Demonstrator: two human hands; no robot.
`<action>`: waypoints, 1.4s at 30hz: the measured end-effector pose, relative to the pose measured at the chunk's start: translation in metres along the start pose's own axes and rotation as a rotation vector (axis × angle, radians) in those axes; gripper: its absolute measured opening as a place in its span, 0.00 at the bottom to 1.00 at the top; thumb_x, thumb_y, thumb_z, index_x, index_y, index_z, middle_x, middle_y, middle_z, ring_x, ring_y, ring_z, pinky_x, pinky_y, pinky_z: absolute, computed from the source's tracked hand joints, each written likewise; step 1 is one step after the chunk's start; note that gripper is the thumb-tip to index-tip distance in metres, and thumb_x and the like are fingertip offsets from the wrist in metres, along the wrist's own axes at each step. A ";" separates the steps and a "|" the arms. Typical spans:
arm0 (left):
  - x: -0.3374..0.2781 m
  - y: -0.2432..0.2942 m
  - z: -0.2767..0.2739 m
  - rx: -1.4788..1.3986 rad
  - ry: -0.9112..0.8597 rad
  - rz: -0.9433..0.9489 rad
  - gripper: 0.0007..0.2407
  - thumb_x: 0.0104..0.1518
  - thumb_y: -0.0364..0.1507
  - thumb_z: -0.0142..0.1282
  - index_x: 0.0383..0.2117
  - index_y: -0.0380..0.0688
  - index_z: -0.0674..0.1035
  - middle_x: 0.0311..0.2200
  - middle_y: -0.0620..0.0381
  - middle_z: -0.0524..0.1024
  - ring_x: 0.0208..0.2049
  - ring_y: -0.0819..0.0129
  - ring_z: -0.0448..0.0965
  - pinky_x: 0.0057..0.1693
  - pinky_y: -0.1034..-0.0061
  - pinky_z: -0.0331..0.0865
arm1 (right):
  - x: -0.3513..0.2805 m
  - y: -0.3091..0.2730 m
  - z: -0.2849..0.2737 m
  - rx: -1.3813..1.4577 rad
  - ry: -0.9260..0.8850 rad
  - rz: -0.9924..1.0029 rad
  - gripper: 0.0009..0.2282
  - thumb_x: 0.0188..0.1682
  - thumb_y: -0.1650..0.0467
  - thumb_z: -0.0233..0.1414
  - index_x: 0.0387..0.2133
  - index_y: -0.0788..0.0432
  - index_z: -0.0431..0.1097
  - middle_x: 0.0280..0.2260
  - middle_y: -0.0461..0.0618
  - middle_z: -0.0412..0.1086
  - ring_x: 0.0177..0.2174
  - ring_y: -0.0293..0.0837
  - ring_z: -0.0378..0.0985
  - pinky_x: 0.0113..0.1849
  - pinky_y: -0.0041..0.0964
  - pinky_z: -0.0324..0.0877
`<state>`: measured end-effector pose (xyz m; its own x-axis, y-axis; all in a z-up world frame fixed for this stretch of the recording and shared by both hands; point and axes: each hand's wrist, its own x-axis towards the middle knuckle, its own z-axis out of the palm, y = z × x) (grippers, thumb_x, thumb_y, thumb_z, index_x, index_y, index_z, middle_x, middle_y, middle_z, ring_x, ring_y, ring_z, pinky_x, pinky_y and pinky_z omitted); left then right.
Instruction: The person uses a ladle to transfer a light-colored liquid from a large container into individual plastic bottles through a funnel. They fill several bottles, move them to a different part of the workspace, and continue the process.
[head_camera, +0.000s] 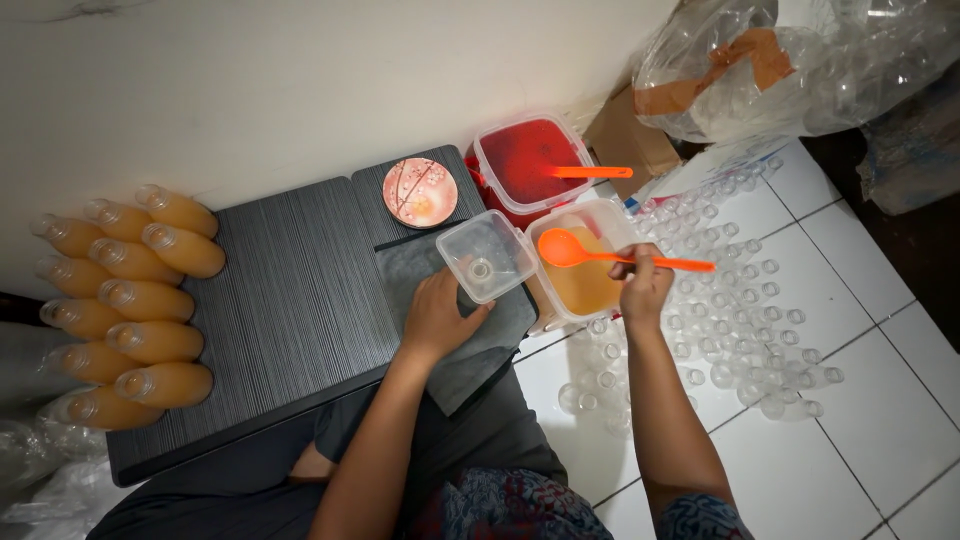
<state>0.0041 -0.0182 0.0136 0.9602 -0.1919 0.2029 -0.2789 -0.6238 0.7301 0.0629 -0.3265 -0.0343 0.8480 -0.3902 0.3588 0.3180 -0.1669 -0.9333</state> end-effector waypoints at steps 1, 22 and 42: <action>0.000 0.001 -0.001 0.001 0.008 -0.001 0.28 0.49 0.34 0.61 0.57 0.35 0.68 0.46 0.42 0.75 0.50 0.49 0.75 0.59 0.55 0.62 | 0.002 -0.003 -0.001 0.003 -0.006 -0.004 0.14 0.54 0.67 0.41 0.23 0.61 0.69 0.10 0.51 0.62 0.15 0.42 0.69 0.24 0.28 0.65; -0.004 -0.007 0.004 0.018 0.103 0.064 0.22 0.46 0.37 0.65 0.43 0.36 0.73 0.35 0.47 0.75 0.42 0.51 0.78 0.55 0.59 0.67 | -0.036 -0.125 0.037 0.180 -0.229 -0.340 0.22 0.57 0.59 0.39 0.30 0.69 0.68 0.16 0.59 0.68 0.19 0.46 0.76 0.28 0.32 0.70; -0.003 -0.021 0.017 0.081 0.218 0.198 0.27 0.40 0.36 0.68 0.46 0.34 0.72 0.34 0.45 0.75 0.38 0.49 0.79 0.48 0.59 0.69 | -0.070 -0.127 0.051 -0.019 -0.397 -0.429 0.13 0.54 0.67 0.44 0.35 0.67 0.70 0.28 0.61 0.75 0.23 0.47 0.76 0.30 0.37 0.71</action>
<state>0.0072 -0.0175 -0.0138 0.8646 -0.1543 0.4781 -0.4531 -0.6506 0.6094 -0.0152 -0.2316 0.0580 0.7399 0.0846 0.6673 0.6638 -0.2528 -0.7039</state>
